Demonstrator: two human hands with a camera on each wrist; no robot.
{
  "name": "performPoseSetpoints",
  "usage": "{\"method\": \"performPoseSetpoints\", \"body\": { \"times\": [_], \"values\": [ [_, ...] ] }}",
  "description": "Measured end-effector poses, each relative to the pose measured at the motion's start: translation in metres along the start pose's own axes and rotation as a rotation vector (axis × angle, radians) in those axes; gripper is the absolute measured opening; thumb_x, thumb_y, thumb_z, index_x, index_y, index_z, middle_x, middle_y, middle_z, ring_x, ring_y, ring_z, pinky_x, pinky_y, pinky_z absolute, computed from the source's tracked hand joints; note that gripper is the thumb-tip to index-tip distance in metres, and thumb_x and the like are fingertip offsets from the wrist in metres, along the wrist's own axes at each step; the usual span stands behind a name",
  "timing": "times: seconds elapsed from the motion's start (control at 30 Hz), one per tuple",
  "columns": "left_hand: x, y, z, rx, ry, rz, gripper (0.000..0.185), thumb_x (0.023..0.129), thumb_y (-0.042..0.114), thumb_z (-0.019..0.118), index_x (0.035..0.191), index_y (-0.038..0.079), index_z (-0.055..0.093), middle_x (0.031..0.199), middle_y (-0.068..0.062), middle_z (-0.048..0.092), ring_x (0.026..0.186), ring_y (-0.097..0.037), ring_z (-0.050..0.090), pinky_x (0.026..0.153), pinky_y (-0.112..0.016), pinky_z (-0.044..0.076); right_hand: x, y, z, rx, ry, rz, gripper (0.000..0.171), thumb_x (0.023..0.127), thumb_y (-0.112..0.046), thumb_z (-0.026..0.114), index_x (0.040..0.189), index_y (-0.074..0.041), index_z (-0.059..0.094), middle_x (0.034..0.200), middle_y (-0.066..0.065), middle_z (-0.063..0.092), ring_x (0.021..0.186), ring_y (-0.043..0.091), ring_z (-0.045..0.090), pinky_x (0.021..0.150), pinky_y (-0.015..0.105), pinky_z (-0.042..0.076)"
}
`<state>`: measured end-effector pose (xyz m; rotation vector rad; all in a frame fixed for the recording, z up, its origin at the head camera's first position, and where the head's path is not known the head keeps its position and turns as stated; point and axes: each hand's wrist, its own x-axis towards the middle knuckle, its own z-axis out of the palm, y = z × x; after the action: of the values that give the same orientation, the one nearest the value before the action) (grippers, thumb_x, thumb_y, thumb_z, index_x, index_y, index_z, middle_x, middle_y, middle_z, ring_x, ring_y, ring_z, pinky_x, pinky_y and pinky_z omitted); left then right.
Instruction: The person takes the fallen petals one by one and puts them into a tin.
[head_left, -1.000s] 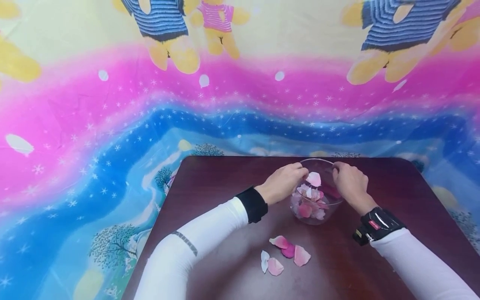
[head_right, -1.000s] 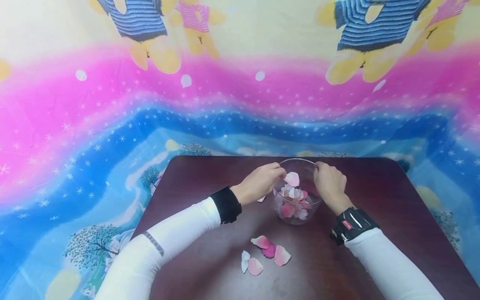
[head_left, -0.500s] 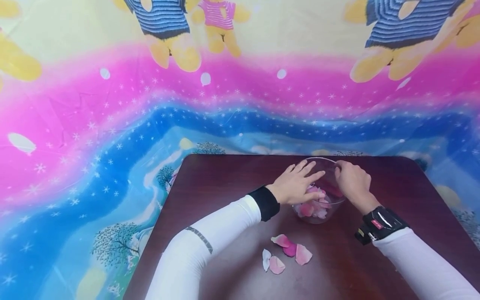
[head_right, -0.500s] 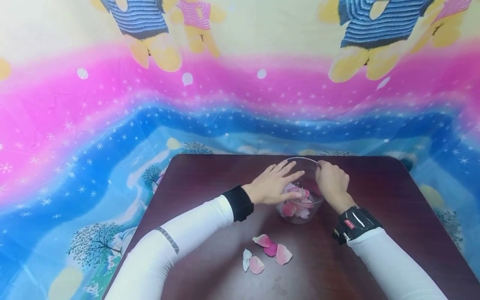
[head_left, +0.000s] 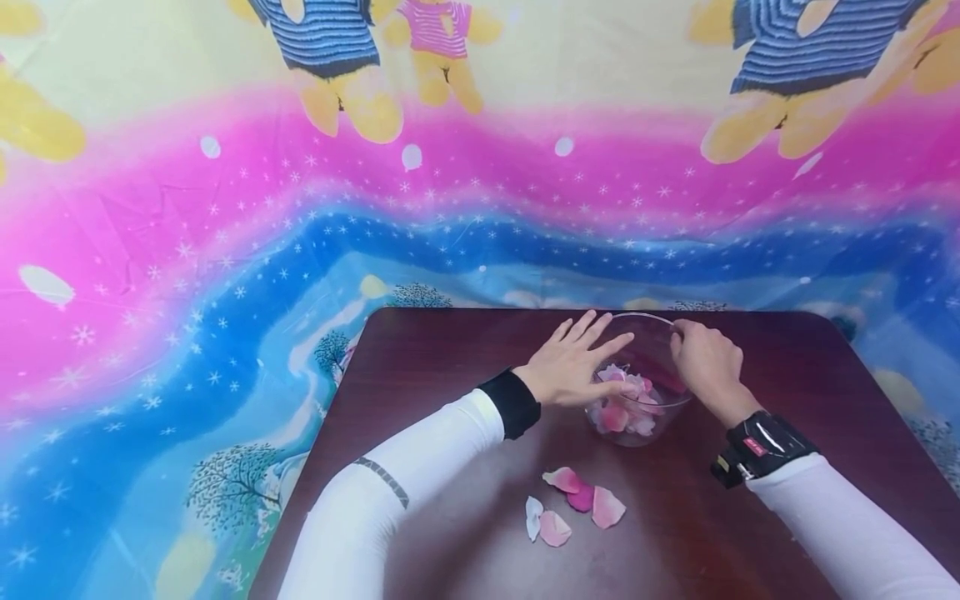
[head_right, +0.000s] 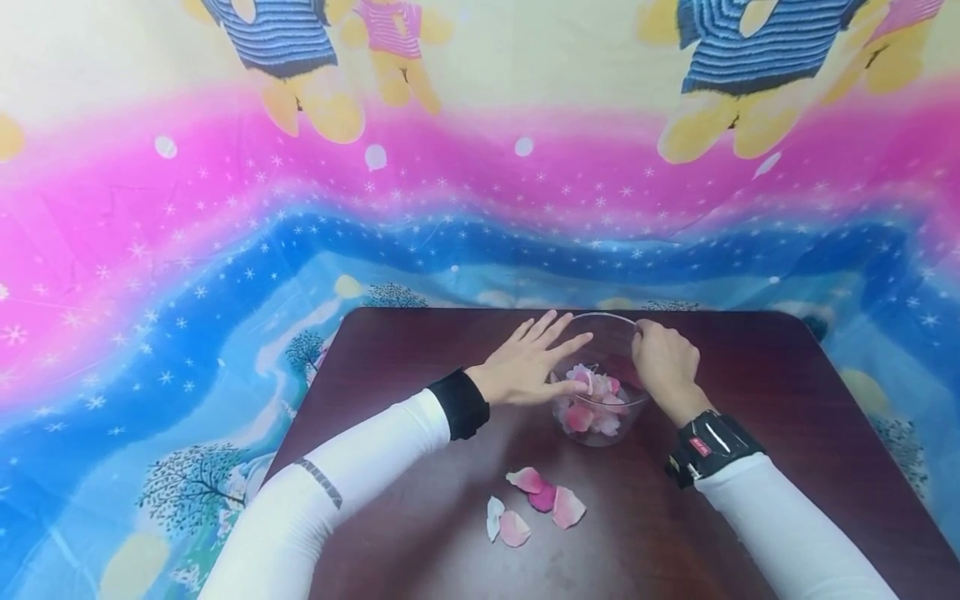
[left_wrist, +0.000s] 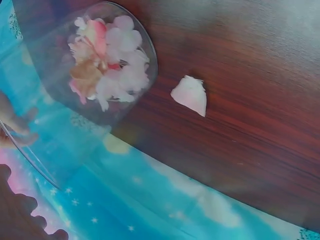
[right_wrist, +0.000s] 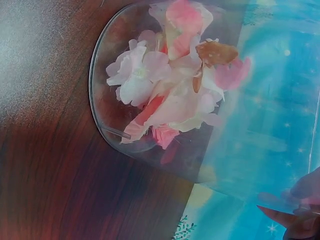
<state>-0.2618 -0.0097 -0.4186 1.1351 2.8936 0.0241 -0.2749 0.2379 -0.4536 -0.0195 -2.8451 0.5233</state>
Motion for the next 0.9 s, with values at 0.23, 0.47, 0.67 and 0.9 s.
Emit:
{"method": "performPoseSetpoints", "body": {
  "times": [0.23,0.47,0.67,0.9],
  "values": [
    [-0.009,-0.017,0.007,-0.024,0.008,-0.034,0.078,0.097,0.074,0.034,0.162,0.041,0.006,0.173,-0.001,0.006,0.161,-0.023,0.001,0.130,-0.049,0.009,0.000,0.000,-0.001,0.005,-0.001,-0.004,0.031,0.099,-0.019,0.050,0.120,-0.005,0.067,0.097,0.029,0.070,0.080,0.048,0.066,0.048,0.048,0.040],
    [-0.018,-0.032,0.015,-0.067,0.021,-0.071,0.078,0.097,0.074,0.035,0.162,0.041,0.007,0.173,-0.003,0.008,0.161,-0.025,0.003,0.130,-0.050,0.009,-0.001,0.000,-0.001,0.006,-0.004,-0.006,0.031,0.099,-0.019,0.050,0.121,-0.005,0.067,0.096,0.029,0.071,0.079,0.048,0.066,0.048,0.048,0.040],
    [-0.026,-0.048,0.027,-0.064,0.026,-0.110,0.074,0.098,0.073,0.033,0.162,0.042,0.010,0.173,-0.005,0.010,0.161,-0.028,0.005,0.129,-0.052,0.012,0.000,-0.001,-0.001,0.003,-0.009,-0.008,0.031,0.100,-0.019,0.050,0.121,-0.005,0.067,0.094,0.028,0.070,0.076,0.046,0.065,0.048,0.046,0.039],
    [-0.027,-0.061,0.048,-0.022,0.011,-0.175,0.072,0.100,0.070,0.033,0.162,0.038,0.016,0.172,-0.007,0.014,0.160,-0.029,0.008,0.129,-0.051,0.015,-0.001,-0.001,-0.001,0.000,-0.007,-0.008,0.030,0.100,-0.019,0.051,0.121,-0.005,0.067,0.092,0.027,0.071,0.075,0.045,0.065,0.048,0.047,0.040]
  ]
}}
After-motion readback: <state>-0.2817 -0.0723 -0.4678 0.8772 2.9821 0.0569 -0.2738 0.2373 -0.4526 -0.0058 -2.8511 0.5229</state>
